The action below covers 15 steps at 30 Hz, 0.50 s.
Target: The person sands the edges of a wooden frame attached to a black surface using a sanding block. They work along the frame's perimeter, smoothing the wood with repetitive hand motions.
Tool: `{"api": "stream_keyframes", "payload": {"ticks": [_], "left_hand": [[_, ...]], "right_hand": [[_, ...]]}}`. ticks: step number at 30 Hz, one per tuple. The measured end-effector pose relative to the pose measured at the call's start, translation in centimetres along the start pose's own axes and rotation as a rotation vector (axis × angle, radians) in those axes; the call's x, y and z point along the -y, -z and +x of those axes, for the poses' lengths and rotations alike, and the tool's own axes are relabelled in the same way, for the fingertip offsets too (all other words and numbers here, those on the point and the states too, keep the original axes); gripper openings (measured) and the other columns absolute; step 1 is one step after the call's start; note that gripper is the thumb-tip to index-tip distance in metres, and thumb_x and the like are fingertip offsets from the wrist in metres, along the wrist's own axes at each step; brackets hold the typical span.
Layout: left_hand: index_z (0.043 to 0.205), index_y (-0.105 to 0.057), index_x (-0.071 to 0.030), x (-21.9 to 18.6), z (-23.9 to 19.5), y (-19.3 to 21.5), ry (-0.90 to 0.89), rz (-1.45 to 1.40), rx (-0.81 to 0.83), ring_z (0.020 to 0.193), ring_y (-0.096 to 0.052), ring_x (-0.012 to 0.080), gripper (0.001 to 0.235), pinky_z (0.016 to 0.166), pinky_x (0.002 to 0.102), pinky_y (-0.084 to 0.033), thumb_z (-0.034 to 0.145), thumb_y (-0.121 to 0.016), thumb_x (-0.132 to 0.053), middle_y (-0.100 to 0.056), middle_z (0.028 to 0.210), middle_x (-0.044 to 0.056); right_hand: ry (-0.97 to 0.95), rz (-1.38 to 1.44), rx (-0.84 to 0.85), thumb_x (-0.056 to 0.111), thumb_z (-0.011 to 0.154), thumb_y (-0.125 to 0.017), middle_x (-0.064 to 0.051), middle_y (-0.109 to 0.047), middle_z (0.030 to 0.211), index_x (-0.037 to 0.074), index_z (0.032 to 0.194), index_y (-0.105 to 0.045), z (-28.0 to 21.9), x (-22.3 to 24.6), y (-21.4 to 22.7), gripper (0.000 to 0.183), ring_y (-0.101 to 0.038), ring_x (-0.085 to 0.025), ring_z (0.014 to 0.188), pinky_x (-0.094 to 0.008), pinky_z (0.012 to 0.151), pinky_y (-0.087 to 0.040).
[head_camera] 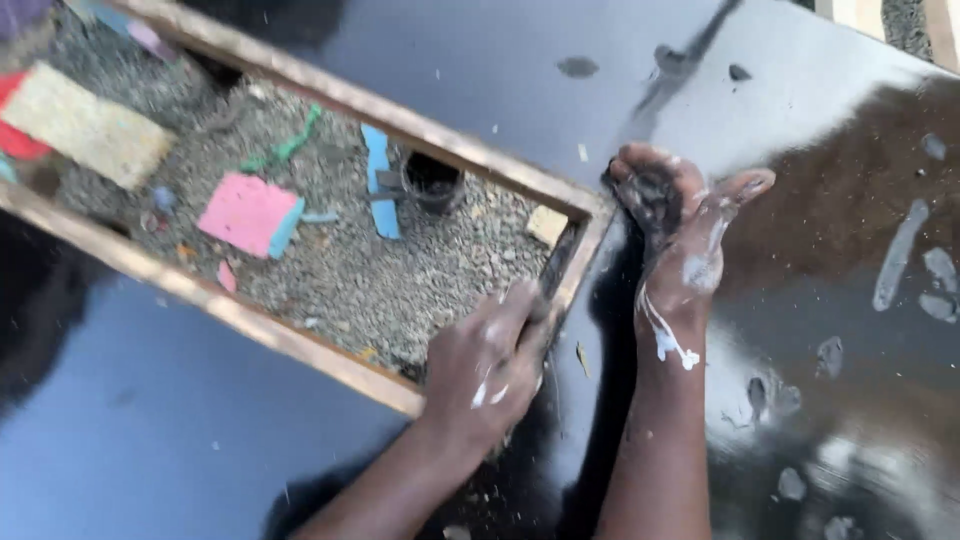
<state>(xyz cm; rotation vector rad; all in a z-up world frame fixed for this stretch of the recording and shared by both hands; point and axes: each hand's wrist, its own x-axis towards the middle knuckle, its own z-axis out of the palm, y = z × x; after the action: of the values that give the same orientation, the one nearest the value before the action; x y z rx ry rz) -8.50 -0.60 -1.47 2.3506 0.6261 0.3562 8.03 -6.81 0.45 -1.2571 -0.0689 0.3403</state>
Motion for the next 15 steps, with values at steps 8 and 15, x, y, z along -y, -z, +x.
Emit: {"api": "stream_keyframes", "payload": {"ticks": [8, 15], "left_hand": [[0.132, -0.060, -0.009, -0.9, 1.8, -2.0, -0.116, 0.023, -0.161, 0.074, -0.069, 0.0334, 0.043, 0.049, 0.044, -0.054, 0.090, -0.054, -0.003, -0.067, 0.127, 0.019], [0.136, -0.060, -0.020, 0.2, 7.9, -5.6, -0.066, 0.063, -0.178, 0.077, -0.071, 0.0397, 0.043, 0.059, 0.051, -0.055, 0.094, -0.056, -0.025, -0.065, 0.134, 0.017]], "right_hand": [[-0.080, 0.082, -0.035, 0.079, 0.056, -0.031, -0.008, -0.077, 0.094, 0.009, 0.093, -0.075, -0.8, 0.3, -0.3, 0.091, -0.076, -0.022, 0.099, -0.036, 0.106, -0.060], [-0.051, -0.120, -0.020, 0.083, 0.057, -0.024, -0.010, -0.078, 0.114, 0.011, 0.105, -0.073, -2.0, 1.6, -1.2, 0.099, -0.074, -0.023, 0.116, -0.038, 0.114, -0.054]]}}
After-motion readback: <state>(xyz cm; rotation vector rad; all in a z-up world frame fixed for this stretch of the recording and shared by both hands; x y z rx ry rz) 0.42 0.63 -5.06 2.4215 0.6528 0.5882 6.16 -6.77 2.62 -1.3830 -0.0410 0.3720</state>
